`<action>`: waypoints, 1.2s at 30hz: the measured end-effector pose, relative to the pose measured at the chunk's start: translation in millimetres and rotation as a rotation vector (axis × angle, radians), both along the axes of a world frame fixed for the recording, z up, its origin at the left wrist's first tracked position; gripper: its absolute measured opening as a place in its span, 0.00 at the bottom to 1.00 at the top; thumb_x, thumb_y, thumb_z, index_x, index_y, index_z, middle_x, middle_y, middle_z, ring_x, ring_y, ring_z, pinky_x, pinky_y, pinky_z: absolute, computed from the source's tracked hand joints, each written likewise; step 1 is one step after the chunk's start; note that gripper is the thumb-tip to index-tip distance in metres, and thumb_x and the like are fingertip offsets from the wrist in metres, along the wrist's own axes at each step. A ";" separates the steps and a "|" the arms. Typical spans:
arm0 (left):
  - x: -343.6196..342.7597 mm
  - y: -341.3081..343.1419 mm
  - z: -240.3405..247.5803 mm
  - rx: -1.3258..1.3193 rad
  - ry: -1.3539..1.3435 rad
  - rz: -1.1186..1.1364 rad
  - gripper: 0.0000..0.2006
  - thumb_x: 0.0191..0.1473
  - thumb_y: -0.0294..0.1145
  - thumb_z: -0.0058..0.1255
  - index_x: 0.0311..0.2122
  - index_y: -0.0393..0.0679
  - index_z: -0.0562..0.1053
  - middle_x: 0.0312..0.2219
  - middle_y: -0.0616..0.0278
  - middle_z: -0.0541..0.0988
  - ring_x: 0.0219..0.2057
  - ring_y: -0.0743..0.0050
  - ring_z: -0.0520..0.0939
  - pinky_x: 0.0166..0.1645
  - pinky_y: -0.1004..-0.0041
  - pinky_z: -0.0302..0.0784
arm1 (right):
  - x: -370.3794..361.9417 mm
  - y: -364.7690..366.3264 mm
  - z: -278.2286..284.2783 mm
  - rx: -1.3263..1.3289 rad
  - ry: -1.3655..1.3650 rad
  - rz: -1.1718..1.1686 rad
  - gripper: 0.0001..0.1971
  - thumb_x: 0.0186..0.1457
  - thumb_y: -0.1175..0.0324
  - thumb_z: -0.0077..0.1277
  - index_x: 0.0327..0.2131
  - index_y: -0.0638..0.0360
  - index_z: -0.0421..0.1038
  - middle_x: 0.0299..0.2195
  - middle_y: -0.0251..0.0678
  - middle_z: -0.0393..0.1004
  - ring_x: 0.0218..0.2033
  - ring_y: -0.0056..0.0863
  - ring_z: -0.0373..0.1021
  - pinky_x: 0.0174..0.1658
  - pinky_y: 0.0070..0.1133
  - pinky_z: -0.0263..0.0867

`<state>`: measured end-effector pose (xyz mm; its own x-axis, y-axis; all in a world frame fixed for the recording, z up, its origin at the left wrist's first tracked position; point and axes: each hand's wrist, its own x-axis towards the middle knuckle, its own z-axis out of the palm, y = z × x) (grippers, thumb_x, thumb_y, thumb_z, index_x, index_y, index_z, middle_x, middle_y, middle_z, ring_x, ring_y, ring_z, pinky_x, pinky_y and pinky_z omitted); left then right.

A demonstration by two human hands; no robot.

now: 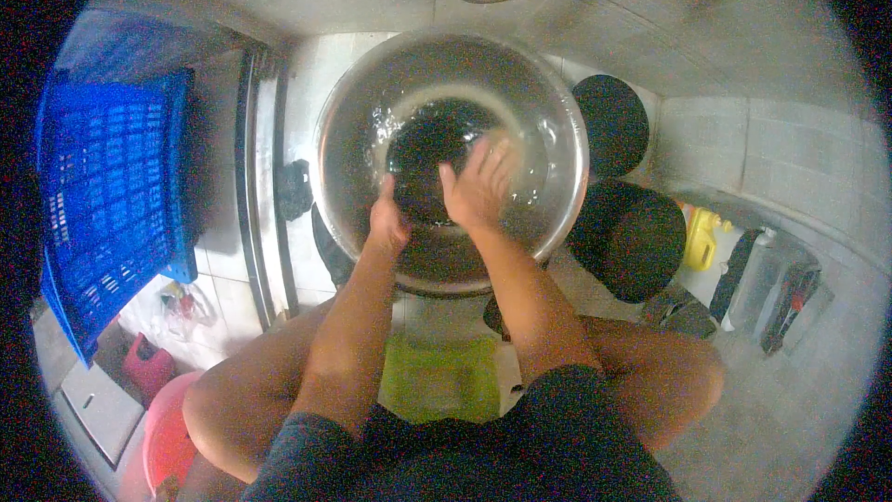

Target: The person washes several black circular stove burner caps in a basin of water using a sponge.

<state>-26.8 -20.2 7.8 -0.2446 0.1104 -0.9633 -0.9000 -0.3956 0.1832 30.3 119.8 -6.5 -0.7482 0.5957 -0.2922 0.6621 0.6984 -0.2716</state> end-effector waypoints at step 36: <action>8.2 3.8 -14.5 -0.326 0.189 -0.174 0.48 0.57 0.67 0.50 0.60 0.24 0.60 0.54 0.43 0.72 0.52 0.56 0.74 0.57 0.59 0.71 | -22.3 35.2 9.6 -0.007 0.095 0.112 0.37 0.60 0.56 0.52 0.64 0.70 0.51 0.57 0.60 0.58 0.57 0.57 0.58 0.61 0.45 0.56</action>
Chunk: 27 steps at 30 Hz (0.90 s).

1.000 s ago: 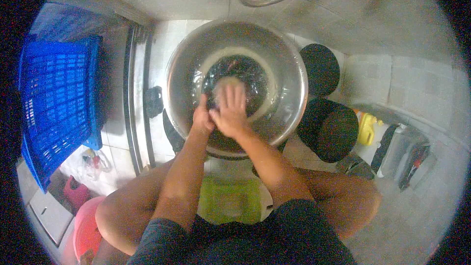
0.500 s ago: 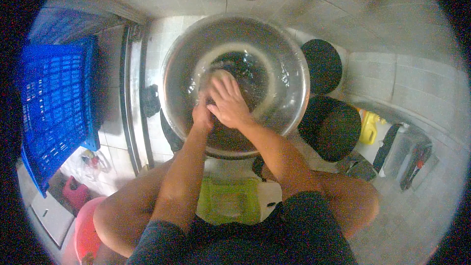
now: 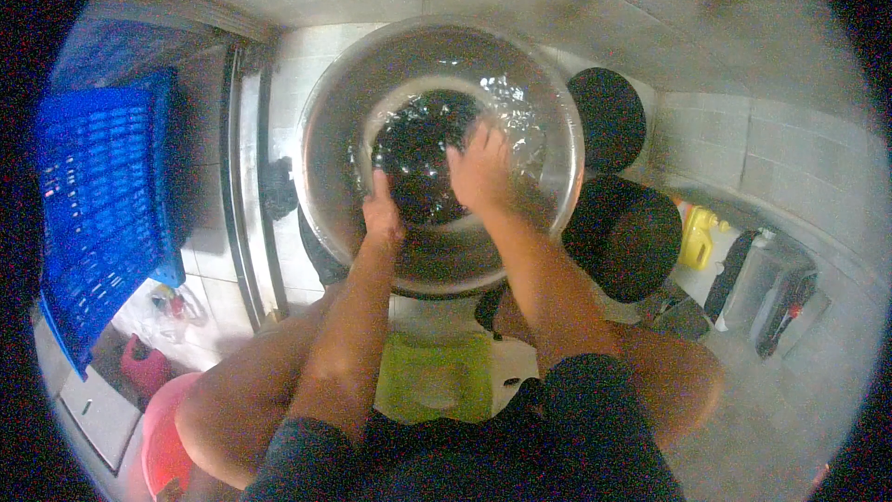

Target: The person washes several black circular stove burner caps in a basin of water using a sponge.

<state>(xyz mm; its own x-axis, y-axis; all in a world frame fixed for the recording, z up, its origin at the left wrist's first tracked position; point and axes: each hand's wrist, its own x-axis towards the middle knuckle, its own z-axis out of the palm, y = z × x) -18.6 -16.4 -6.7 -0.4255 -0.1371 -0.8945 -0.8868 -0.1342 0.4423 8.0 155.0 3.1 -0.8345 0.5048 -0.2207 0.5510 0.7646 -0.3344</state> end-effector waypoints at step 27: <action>-13.2 -21.5 7.4 0.924 -0.108 0.254 0.48 0.58 0.75 0.26 0.66 0.39 0.59 0.62 0.45 0.66 0.62 0.41 0.67 0.69 0.50 0.55 | 60.1 -98.9 45.2 -0.199 0.225 0.393 0.25 0.60 0.61 0.46 0.58 0.62 0.67 0.62 0.38 0.62 0.61 0.50 0.54 0.66 0.46 0.46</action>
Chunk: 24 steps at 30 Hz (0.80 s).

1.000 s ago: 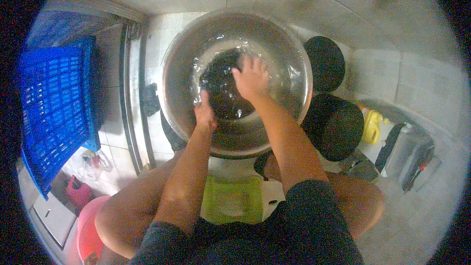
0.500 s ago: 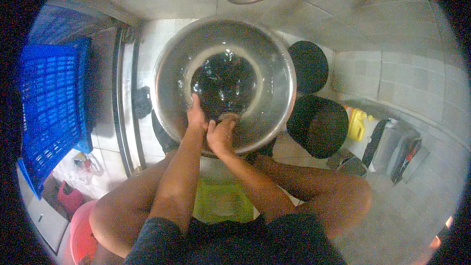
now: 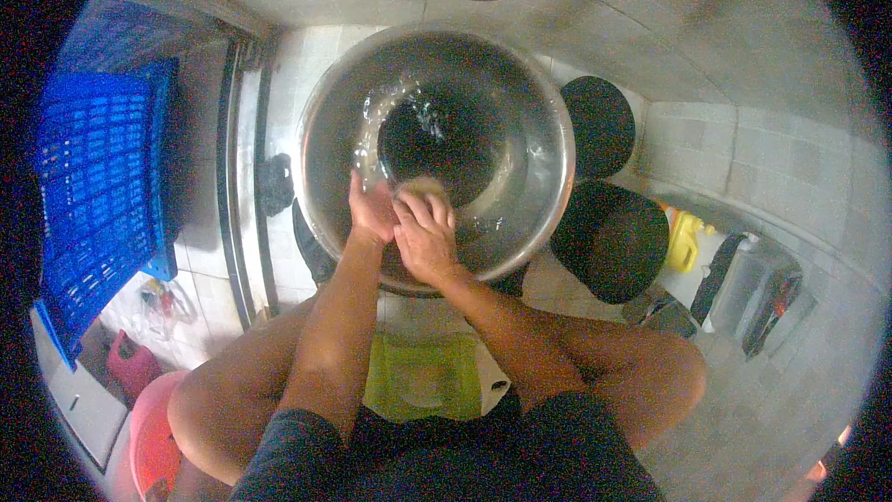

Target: The person washes several black circular stove burner caps in a basin of water using a sponge.

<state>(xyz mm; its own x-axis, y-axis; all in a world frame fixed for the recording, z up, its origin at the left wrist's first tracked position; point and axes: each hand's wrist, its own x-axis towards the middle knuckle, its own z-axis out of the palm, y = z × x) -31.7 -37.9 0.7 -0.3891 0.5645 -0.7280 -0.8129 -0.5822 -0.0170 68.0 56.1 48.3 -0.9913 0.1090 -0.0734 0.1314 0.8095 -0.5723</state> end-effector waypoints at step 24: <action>0.7 7.7 -27.3 -0.074 0.135 -0.141 0.31 0.63 0.52 0.48 0.65 0.42 0.62 0.62 0.53 0.69 0.62 0.51 0.69 0.61 0.43 0.67 | -46.0 103.2 -58.0 0.275 -0.166 -0.368 0.44 0.62 0.46 0.46 0.68 0.70 0.42 0.70 0.58 0.42 0.70 0.61 0.40 0.70 0.48 0.40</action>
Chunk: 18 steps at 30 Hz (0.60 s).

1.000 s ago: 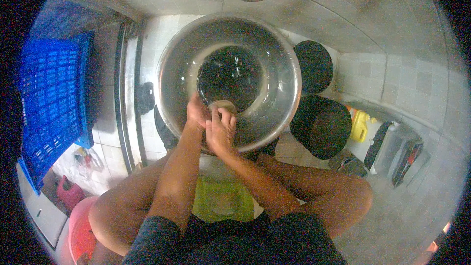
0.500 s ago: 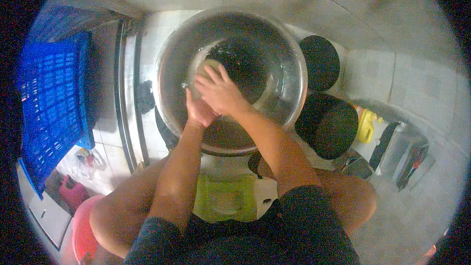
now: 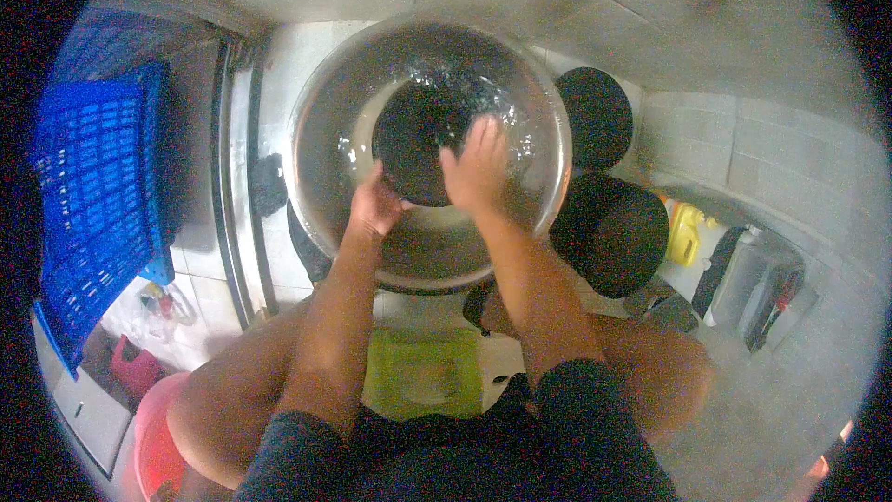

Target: The person washes several black circular stove burner caps in a basin of water using a sponge.

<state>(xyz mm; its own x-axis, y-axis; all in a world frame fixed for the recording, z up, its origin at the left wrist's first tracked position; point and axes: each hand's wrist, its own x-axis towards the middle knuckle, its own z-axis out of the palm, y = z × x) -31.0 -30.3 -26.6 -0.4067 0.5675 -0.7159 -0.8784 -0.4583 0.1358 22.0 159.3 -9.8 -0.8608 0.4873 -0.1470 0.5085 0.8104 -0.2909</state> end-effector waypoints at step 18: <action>-0.1 -34.1 -11.5 -0.640 0.011 0.078 0.24 0.66 0.53 0.44 0.51 0.41 0.74 0.40 0.59 0.79 0.36 0.63 0.78 0.42 0.59 0.75 | -0.1 -59.3 46.5 -0.195 -0.199 0.160 0.36 0.64 0.53 0.45 0.70 0.56 0.47 0.73 0.45 0.39 0.72 0.51 0.37 0.71 0.45 0.34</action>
